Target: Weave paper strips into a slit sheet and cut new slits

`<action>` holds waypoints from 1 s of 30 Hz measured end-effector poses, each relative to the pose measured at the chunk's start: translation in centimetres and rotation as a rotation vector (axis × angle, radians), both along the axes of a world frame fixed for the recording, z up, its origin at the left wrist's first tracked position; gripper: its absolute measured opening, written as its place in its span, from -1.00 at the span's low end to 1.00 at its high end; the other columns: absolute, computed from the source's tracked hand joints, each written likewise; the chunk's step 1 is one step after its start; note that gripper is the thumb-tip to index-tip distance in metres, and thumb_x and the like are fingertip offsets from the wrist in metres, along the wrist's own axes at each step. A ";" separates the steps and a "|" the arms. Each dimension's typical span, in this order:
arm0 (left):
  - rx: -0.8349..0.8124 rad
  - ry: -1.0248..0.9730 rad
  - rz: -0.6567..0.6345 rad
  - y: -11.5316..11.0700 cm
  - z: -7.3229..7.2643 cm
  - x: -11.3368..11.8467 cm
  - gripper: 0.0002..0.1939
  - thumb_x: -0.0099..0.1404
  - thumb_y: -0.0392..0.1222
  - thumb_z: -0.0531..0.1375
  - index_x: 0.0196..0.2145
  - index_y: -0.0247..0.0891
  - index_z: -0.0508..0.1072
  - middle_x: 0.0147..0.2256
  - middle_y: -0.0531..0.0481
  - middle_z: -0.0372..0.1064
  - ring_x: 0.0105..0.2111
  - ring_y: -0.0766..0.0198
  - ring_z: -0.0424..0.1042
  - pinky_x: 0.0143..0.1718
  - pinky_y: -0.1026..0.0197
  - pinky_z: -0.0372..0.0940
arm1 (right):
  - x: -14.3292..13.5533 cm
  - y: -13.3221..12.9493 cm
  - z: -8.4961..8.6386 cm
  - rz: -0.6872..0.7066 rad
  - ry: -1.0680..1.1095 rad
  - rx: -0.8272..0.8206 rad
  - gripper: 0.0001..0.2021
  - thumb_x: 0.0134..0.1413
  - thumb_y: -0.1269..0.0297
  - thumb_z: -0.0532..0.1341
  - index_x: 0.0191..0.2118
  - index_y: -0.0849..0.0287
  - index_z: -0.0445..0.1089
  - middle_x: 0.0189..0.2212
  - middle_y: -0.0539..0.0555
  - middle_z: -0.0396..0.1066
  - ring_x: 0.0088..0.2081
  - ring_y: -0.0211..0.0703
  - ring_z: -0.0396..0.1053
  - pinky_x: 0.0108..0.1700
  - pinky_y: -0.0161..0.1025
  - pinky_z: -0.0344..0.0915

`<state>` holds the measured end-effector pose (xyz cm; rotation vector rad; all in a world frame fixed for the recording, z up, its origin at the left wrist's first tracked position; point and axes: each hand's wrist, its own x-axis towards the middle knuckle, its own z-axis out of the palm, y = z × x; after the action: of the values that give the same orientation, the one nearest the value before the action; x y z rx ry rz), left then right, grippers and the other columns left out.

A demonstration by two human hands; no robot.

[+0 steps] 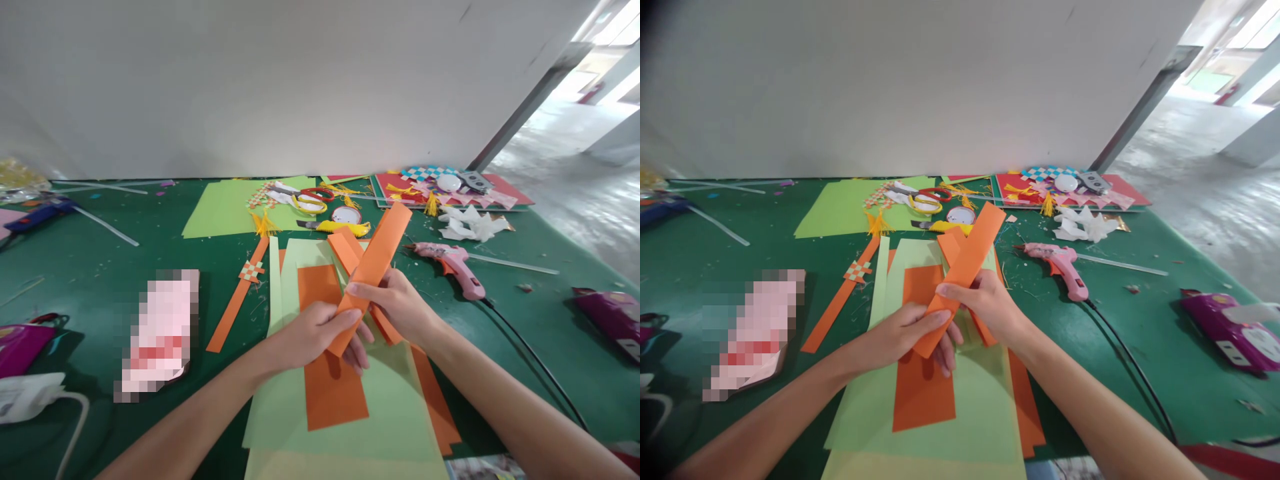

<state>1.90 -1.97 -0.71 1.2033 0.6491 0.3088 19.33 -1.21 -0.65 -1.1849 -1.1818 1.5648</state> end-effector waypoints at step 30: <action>0.021 0.041 0.025 0.1 -0.2 0.1 -0.55 0.37 0.06 -0.01 -0.26 -0.41 0.45 -0.40 -0.20 0.51 -0.42 0.21 0.52 -0.44 0.27 0.39 | 0.0 -0.1 0.1 0.061 0.009 0.023 -0.74 -0.02 0.13 0.29 -0.51 0.24 0.40 -0.62 0.02 0.38 -0.65 -0.31 0.23 -0.61 -0.31 0.11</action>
<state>2.03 -1.92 -0.92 1.2248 0.6982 0.3128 19.38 -1.34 -0.59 -1.1352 -1.2373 1.5964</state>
